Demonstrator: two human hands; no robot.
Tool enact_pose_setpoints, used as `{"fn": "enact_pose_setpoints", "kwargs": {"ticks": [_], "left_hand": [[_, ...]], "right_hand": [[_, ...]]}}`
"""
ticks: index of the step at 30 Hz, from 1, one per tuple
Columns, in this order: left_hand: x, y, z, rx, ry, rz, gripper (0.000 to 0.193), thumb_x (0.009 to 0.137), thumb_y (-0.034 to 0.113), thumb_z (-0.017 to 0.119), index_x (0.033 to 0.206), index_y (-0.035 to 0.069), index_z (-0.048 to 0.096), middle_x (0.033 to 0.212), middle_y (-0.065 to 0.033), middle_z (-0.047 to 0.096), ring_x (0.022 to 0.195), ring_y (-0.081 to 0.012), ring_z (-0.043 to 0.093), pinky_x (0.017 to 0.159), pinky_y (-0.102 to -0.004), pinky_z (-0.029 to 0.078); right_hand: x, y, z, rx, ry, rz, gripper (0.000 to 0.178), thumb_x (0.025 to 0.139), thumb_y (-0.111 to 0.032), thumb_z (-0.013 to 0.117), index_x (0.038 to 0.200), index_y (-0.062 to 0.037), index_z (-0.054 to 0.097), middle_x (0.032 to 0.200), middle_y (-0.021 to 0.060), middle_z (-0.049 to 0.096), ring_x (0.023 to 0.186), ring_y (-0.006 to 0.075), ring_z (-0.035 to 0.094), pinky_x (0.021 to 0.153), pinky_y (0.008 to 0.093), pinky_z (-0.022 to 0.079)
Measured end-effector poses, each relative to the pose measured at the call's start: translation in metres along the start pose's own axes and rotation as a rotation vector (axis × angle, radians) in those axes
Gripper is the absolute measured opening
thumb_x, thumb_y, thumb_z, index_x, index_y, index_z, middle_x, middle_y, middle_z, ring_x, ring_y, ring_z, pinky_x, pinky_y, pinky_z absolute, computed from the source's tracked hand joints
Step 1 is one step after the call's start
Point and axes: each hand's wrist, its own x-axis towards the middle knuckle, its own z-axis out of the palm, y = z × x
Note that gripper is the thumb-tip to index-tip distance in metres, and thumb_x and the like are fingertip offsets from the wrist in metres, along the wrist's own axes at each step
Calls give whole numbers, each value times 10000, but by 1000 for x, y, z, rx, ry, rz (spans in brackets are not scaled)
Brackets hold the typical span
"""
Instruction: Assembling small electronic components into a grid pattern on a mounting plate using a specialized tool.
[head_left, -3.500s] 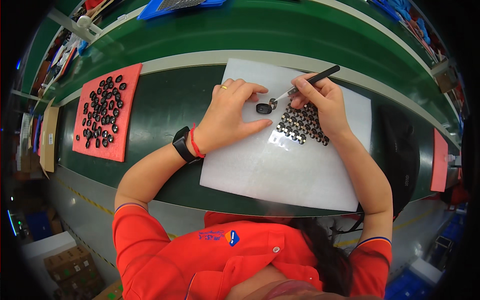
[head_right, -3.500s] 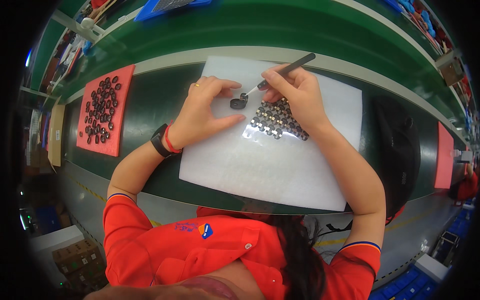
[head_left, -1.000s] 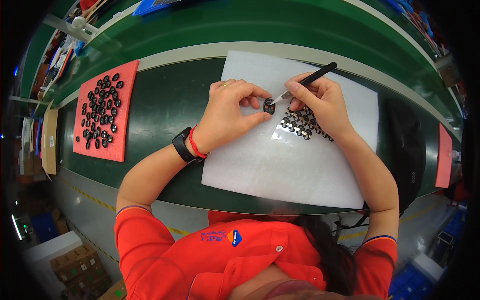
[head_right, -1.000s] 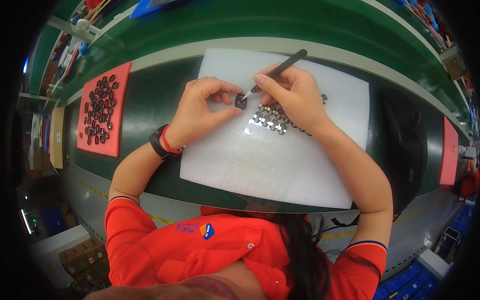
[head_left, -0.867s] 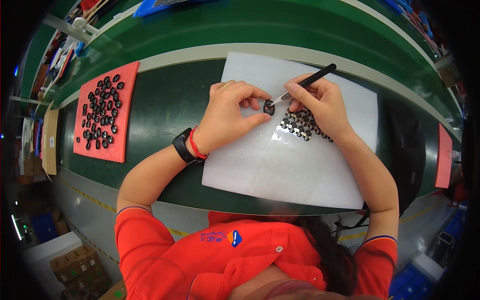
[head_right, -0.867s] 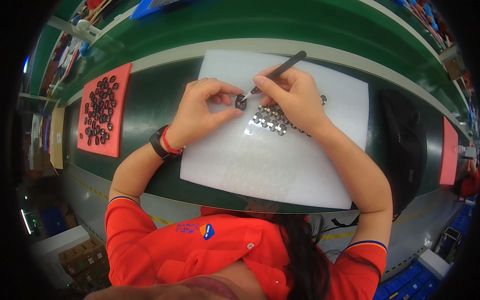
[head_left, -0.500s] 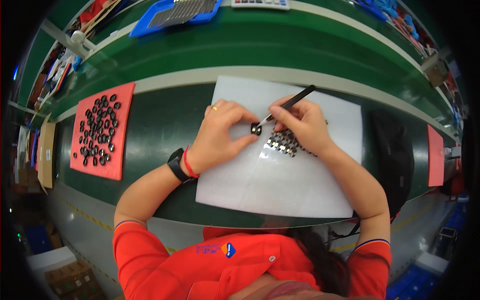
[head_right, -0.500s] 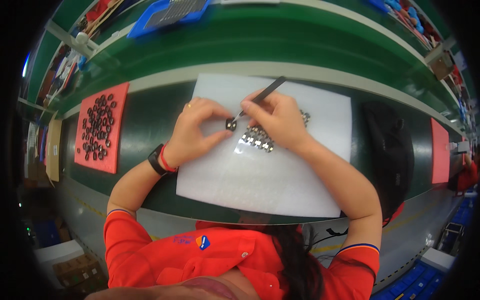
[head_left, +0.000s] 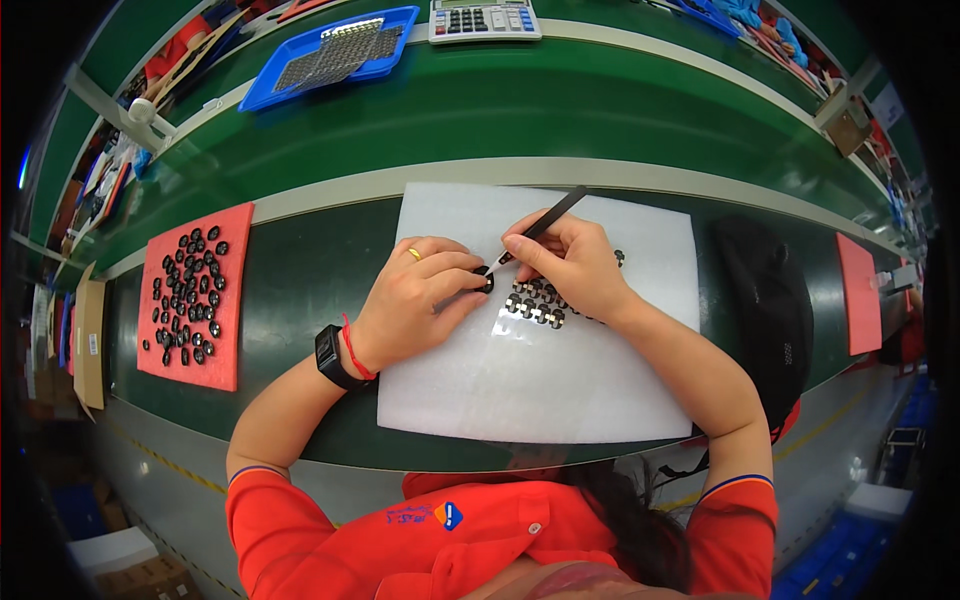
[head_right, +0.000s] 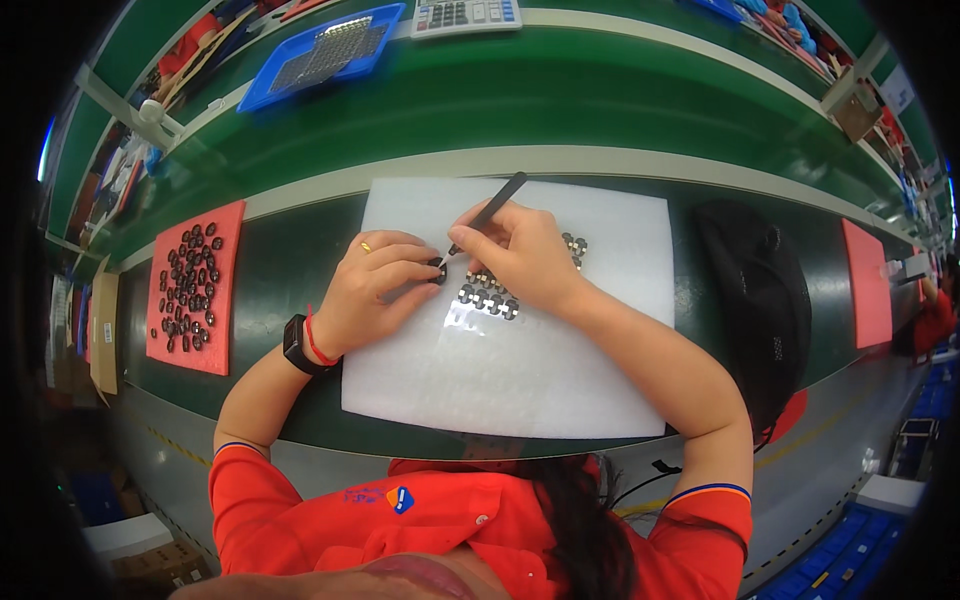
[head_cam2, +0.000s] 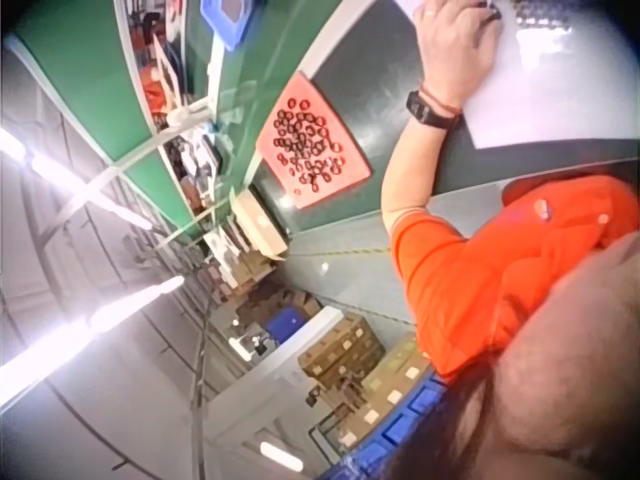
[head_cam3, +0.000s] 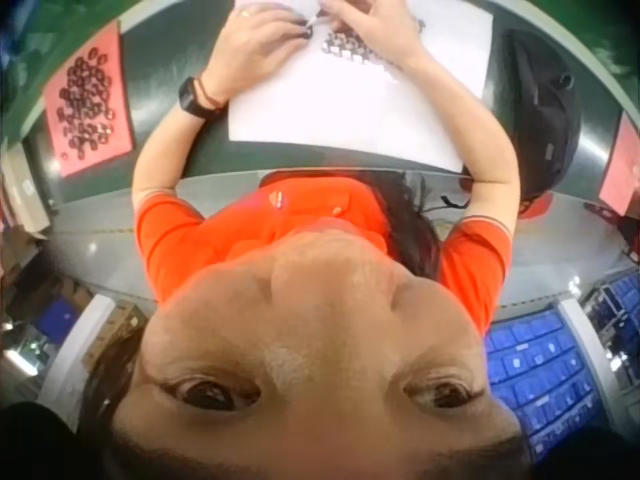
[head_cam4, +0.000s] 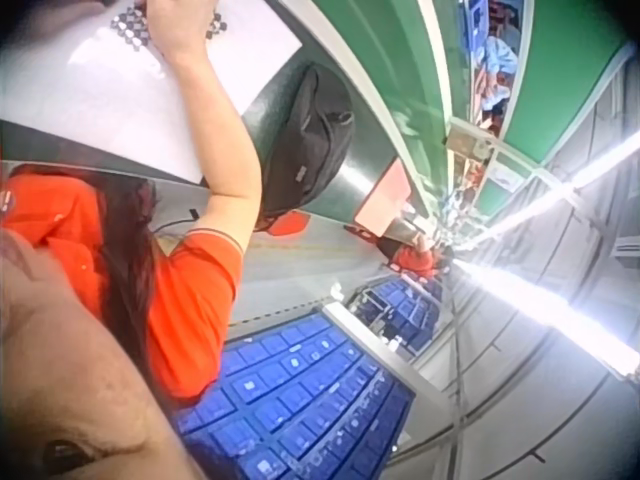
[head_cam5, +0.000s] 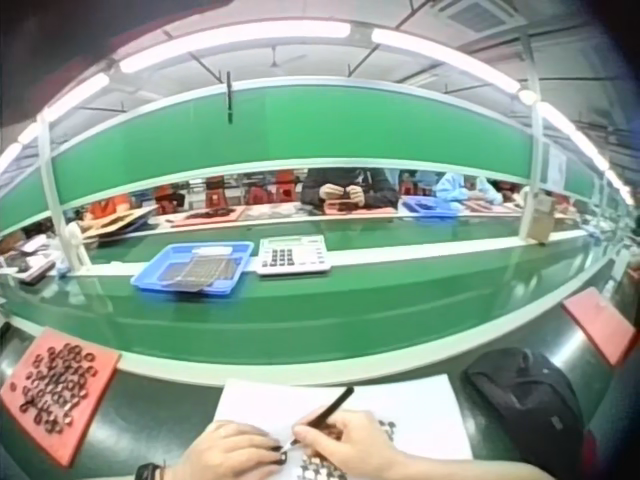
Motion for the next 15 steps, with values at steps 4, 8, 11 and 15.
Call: {"fn": "enact_pose_setpoints", "kwargs": {"ticks": [4,8,11,15], "left_hand": [[0,0,1,5,4,4,145,706,97,708,830,75,636,924,-28,640,909,-193,586,807,-343,425],[0,1,0,8,4,9,131,707,92,705,817,72,636,921,-28,641,899,-194,585,800,-340,427],[0,2,-1,-4,2,-4,145,696,59,708,832,64,657,928,-39,655,897,-201,595,804,-333,422],[-1,2,0,-8,6,-5,141,699,58,704,831,58,656,925,-41,654,890,-202,595,805,-334,422]], "right_hand": [[0,0,0,-9,6,-14,194,856,-154,627,909,32,626,757,66,644,607,100,607,557,218,479],[-2,-5,0,-74,-28,-25,163,873,-114,608,945,31,623,808,53,630,645,87,597,593,205,483],[-3,-5,0,-144,-20,-83,149,863,-104,617,937,25,630,799,56,639,638,86,601,581,203,483],[-4,-4,1,-167,6,-144,139,852,-89,624,934,22,634,788,59,646,634,85,604,567,201,478]]}}
